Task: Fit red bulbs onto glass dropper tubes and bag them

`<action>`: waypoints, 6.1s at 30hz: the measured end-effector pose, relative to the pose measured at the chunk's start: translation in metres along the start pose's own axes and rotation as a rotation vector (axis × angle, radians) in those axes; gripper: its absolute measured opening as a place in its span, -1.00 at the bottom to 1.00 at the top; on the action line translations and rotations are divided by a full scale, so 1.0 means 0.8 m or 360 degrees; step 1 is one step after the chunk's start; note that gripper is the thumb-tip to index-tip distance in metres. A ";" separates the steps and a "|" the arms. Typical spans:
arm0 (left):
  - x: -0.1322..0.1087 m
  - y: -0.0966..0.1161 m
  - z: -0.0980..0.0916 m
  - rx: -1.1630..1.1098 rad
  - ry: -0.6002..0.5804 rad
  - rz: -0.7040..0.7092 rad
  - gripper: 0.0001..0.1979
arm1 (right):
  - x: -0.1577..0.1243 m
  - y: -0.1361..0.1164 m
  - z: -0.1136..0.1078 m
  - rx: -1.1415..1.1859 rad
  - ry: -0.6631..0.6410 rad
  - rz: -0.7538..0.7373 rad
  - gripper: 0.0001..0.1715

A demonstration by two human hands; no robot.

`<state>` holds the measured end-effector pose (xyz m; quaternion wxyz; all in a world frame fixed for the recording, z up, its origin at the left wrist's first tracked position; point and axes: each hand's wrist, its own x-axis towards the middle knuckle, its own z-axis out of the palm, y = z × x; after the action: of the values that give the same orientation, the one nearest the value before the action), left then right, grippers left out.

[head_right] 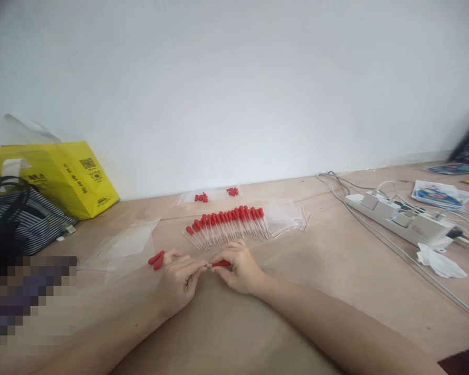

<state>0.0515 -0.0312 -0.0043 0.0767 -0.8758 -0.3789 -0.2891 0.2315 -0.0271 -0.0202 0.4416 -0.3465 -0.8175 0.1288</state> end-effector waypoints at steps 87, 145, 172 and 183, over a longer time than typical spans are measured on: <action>-0.027 -0.103 -0.011 -0.0262 0.0194 -0.0634 -0.74 | 0.029 -0.019 0.037 -0.0817 -0.0357 0.0552 -0.78; -0.012 -0.011 -0.004 -0.0085 0.0062 0.0068 -0.82 | -0.003 -0.010 0.003 -0.0435 -0.0252 -0.0067 -0.73; 0.001 -0.025 0.005 0.0343 0.0632 0.0529 -0.84 | -0.006 0.018 -0.007 -0.0740 0.0132 -0.0464 -0.82; -0.001 -0.022 0.003 0.0019 0.0452 0.0426 -0.80 | -0.007 0.011 0.001 -0.0634 0.0070 -0.0447 -0.80</action>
<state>0.0397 -0.0180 -0.0082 0.1723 -0.8682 -0.2461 -0.3948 0.2372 -0.0242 -0.0286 0.3956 -0.3125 -0.8572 -0.1052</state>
